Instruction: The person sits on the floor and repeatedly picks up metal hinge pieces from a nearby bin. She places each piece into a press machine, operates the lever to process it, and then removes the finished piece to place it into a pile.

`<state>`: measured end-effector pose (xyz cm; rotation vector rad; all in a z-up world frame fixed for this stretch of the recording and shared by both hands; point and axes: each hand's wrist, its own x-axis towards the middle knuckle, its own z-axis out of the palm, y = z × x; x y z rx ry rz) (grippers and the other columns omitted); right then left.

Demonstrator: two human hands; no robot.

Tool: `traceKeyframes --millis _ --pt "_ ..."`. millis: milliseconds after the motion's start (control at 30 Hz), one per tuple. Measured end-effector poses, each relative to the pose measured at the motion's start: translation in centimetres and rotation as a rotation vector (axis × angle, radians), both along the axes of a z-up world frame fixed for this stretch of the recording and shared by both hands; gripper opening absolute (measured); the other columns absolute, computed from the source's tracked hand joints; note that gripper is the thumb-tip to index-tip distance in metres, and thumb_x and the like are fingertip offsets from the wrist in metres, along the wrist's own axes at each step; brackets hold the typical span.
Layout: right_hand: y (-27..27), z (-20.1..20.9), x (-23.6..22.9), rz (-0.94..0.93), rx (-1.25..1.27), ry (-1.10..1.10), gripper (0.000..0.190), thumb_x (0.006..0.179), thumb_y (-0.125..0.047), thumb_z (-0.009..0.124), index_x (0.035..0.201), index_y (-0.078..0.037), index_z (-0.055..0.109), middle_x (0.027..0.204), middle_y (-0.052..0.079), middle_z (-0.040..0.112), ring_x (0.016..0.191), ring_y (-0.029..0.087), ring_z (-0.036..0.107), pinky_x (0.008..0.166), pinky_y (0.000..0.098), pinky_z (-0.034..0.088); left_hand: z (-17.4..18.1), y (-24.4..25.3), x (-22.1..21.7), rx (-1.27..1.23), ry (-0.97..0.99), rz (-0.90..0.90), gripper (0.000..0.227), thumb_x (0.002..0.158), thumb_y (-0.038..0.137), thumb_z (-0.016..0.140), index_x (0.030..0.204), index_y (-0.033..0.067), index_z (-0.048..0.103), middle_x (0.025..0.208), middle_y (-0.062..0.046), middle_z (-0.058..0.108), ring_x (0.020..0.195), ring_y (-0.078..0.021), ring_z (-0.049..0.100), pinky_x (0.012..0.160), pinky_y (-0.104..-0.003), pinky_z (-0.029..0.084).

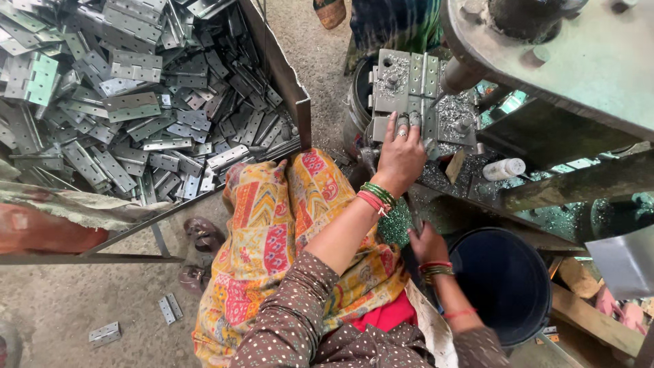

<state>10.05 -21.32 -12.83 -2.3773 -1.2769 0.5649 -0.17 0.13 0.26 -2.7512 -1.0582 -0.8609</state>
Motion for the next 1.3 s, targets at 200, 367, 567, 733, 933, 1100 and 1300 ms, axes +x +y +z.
traceKeyframes --millis 200,367,567,733,933,1100,1300 --pt "-0.9 -5.6 -0.4 -0.063 -0.089 -0.094 0.041 0.094 -0.044 0.063 0.11 -0.006 0.063 0.096 0.027 0.072 0.092 0.049 0.069 0.079 0.0567 0.053 0.2 -0.5 -0.8 -0.022 -0.05 -0.015 0.027 0.087 0.016 0.059 0.1 0.0006 0.077 0.12 -0.015 0.068 0.114 -0.0298 0.065 0.127 -0.058 0.022" --pt "1.0 -2.2 2.9 0.021 -0.174 0.012 0.052 0.083 -0.048 0.072 0.107 -0.003 0.063 0.097 0.029 0.071 0.094 0.049 0.068 0.082 0.0541 0.053 0.4 0.0 -0.8 0.035 -0.1 -0.011 0.029 0.084 0.02 0.059 0.098 0.0011 0.076 0.126 -0.016 0.067 0.118 -0.0308 0.064 0.125 -0.058 0.021" --pt "0.4 1.8 3.7 0.048 -0.313 -0.086 0.06 0.09 -0.057 0.068 0.107 0.0 0.064 0.097 0.029 0.071 0.094 0.047 0.07 0.082 0.0534 0.055 0.2 1.7 0.7 -0.178 0.017 -0.039 0.028 0.092 0.017 0.057 0.105 0.0019 0.076 0.126 -0.016 0.066 0.124 -0.031 0.061 0.129 -0.059 0.018" --pt "0.0 -2.4 1.2 -0.007 -0.071 -0.111 0.046 0.09 -0.047 0.066 0.106 -0.004 0.067 0.091 0.027 0.072 0.089 0.047 0.07 0.078 0.0543 0.055 -0.1 2.0 0.8 -0.007 -0.067 0.026 0.032 0.086 0.019 0.059 0.105 0.0 0.076 0.126 -0.013 0.067 0.123 -0.0278 0.062 0.126 -0.055 0.02" --pt "-0.4 -5.2 1.7 0.0 -0.032 -0.047 0.047 0.087 -0.046 0.067 0.108 -0.004 0.066 0.092 0.027 0.072 0.09 0.049 0.069 0.078 0.0551 0.054 -0.3 1.1 -0.2 -0.052 -0.082 -0.016 0.029 0.092 0.023 0.06 0.1 0.0005 0.077 0.127 -0.015 0.068 0.119 -0.0294 0.063 0.127 -0.057 0.019" --pt "1.6 0.9 4.5 0.06 -0.315 -0.082 0.064 0.086 -0.06 0.071 0.102 0.001 0.064 0.094 0.03 0.071 0.092 0.048 0.07 0.082 0.0533 0.054 0.5 2.3 -0.2 0.019 -0.068 -0.021 0.026 0.085 0.02 0.061 0.097 0.0044 0.079 0.122 -0.015 0.068 0.118 -0.0304 0.063 0.126 -0.059 0.017" --pt "1.1 1.6 2.9 -0.007 -0.338 -0.129 0.057 0.089 -0.055 0.07 0.103 -0.001 0.063 0.09 0.029 0.072 0.09 0.048 0.07 0.08 0.0539 0.055 0.2 3.8 1.1 -0.096 0.058 -0.017 0.024 0.084 0.017 0.06 0.094 0.0061 0.079 0.128 -0.015 0.066 0.118 -0.0283 0.063 0.126 -0.058 0.017"
